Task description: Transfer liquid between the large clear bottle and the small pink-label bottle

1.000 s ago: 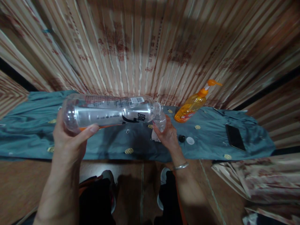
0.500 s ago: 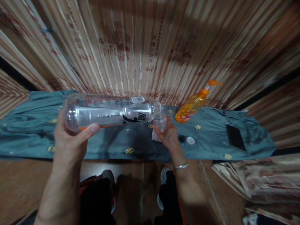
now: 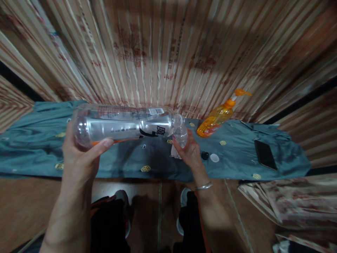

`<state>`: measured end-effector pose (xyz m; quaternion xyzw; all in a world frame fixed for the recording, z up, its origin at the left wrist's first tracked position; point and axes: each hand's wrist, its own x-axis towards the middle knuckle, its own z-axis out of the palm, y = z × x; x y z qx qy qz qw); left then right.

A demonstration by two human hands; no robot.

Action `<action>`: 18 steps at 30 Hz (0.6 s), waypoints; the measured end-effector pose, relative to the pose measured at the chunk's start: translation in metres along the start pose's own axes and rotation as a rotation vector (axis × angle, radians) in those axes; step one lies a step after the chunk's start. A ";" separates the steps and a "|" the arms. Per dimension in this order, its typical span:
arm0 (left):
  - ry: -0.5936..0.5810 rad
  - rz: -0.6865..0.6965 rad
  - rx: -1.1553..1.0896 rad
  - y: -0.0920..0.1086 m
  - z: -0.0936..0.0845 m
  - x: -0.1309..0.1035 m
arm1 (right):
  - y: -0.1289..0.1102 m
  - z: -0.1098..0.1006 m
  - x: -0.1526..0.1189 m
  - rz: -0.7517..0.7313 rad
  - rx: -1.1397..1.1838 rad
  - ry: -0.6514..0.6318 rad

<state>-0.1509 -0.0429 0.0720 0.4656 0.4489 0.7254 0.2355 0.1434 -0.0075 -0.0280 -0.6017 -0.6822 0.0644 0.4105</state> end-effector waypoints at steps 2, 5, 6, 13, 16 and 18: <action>-0.003 0.004 -0.008 0.001 0.000 0.000 | 0.000 0.000 0.000 0.002 -0.005 0.006; -0.017 0.019 0.003 0.000 0.000 -0.001 | 0.001 0.001 0.000 -0.001 -0.001 0.002; -0.016 0.021 0.008 0.000 0.000 -0.001 | 0.002 0.001 0.000 -0.002 0.003 -0.001; -0.020 0.035 0.028 -0.001 -0.001 0.000 | 0.002 0.001 0.000 -0.006 0.025 0.012; -0.010 0.037 0.018 0.000 0.000 0.000 | 0.002 0.000 0.000 -0.013 0.027 0.009; -0.016 0.052 0.030 0.000 0.000 0.000 | 0.002 0.000 0.000 -0.013 0.021 0.011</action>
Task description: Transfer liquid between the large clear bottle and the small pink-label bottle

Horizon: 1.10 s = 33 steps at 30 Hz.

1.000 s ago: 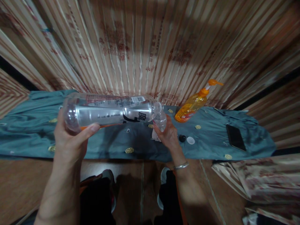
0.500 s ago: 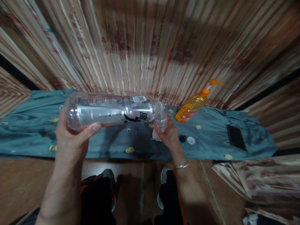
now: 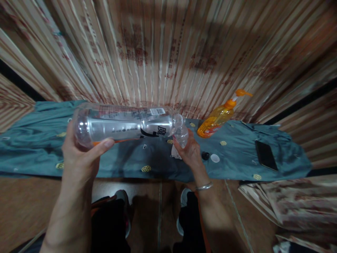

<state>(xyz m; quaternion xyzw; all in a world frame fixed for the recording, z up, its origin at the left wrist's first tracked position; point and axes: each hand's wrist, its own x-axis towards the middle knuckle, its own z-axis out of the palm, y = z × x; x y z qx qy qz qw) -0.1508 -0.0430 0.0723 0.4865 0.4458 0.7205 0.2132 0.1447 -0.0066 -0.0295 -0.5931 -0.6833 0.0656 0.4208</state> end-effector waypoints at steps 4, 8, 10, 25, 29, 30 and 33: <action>-0.014 0.020 0.017 -0.001 -0.001 -0.001 | 0.000 0.000 0.000 0.003 -0.006 0.008; -0.009 0.001 0.017 0.002 0.000 -0.001 | 0.000 0.000 0.000 -0.003 0.005 0.007; 0.002 -0.018 0.014 0.003 0.000 -0.001 | -0.001 -0.001 0.000 -0.001 0.003 0.006; -0.018 0.040 0.048 -0.002 -0.004 -0.001 | -0.001 0.000 0.000 0.018 -0.016 -0.004; -0.014 0.031 0.028 0.001 -0.002 -0.001 | -0.001 0.001 0.000 0.028 -0.015 0.004; -0.014 0.023 0.020 0.002 -0.002 -0.001 | -0.001 0.001 0.000 0.027 -0.013 0.003; -0.016 0.018 0.018 0.003 -0.001 -0.001 | -0.001 0.000 0.000 0.014 -0.005 -0.006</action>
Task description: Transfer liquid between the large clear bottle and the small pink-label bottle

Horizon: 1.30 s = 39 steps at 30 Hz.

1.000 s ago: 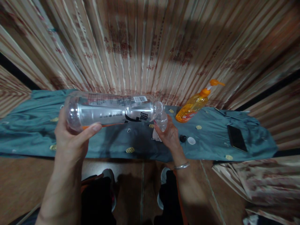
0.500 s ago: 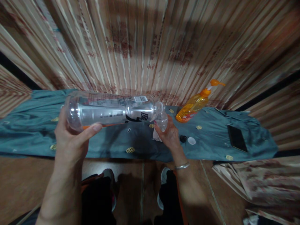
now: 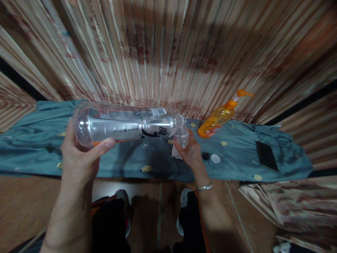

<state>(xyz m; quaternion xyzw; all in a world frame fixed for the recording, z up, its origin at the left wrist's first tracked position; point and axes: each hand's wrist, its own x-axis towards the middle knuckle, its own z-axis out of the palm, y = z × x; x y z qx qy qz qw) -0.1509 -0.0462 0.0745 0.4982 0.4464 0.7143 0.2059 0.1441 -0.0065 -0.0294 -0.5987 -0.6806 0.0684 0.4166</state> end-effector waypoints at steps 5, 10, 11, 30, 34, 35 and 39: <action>-0.008 0.031 0.014 -0.001 0.000 0.000 | 0.000 0.000 0.000 0.005 -0.009 0.004; -0.011 0.032 -0.016 -0.002 -0.001 0.000 | 0.001 0.000 0.000 -0.004 0.004 -0.001; -0.017 0.037 -0.014 -0.003 -0.002 0.000 | 0.001 0.000 0.000 -0.005 0.006 0.004; 0.005 0.026 -0.036 -0.001 -0.002 0.000 | 0.001 -0.001 0.000 -0.011 -0.001 0.012; 0.009 0.013 -0.038 0.000 -0.002 0.000 | -0.002 -0.002 0.000 0.002 -0.002 0.002; 0.009 0.011 -0.040 0.000 -0.002 0.000 | -0.002 -0.002 0.001 0.007 -0.006 -0.002; 0.001 0.017 -0.034 0.000 -0.002 0.001 | -0.002 -0.002 0.001 0.010 -0.008 -0.011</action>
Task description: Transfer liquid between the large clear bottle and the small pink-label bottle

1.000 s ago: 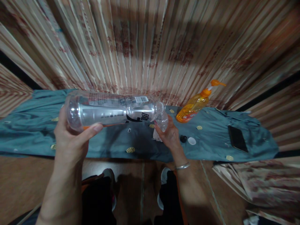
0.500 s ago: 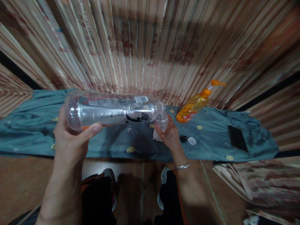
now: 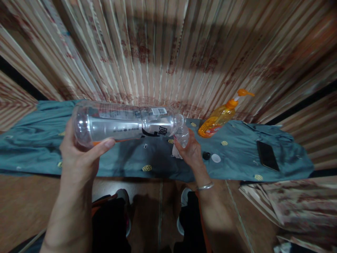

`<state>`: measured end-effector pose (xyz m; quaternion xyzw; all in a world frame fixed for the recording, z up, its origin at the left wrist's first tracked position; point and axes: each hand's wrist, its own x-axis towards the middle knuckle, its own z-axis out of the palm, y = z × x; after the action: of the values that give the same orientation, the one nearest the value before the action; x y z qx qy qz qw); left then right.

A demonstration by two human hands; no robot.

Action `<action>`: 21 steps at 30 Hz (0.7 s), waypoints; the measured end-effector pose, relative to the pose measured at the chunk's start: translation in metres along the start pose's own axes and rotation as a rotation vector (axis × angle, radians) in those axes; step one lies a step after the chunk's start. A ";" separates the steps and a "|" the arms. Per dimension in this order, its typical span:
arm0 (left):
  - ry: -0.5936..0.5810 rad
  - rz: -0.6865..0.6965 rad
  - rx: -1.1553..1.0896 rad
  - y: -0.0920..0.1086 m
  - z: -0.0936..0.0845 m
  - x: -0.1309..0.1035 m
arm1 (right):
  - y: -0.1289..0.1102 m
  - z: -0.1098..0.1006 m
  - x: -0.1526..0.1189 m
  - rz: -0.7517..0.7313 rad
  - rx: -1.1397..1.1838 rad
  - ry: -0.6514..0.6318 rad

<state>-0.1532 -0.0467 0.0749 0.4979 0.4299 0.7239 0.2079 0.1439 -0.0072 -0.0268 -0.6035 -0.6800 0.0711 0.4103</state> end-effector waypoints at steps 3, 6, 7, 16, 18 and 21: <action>0.002 -0.003 0.011 0.000 0.000 0.000 | 0.001 0.000 0.000 -0.004 0.016 0.002; 0.004 0.000 0.013 0.000 0.000 0.000 | 0.001 0.000 0.000 0.000 0.035 0.003; 0.007 0.002 0.010 0.000 0.001 0.000 | 0.001 0.000 0.000 0.004 0.039 0.004; 0.000 -0.006 0.025 0.002 0.000 -0.001 | -0.001 -0.001 0.000 0.006 0.027 0.002; -0.006 0.008 0.048 0.001 0.000 -0.001 | -0.001 -0.001 0.000 0.003 0.021 0.007; -0.008 0.033 0.067 0.000 0.000 -0.002 | -0.002 -0.002 0.000 -0.004 0.021 0.004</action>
<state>-0.1526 -0.0480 0.0740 0.5147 0.4447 0.7104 0.1808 0.1436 -0.0084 -0.0249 -0.5978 -0.6796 0.0761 0.4183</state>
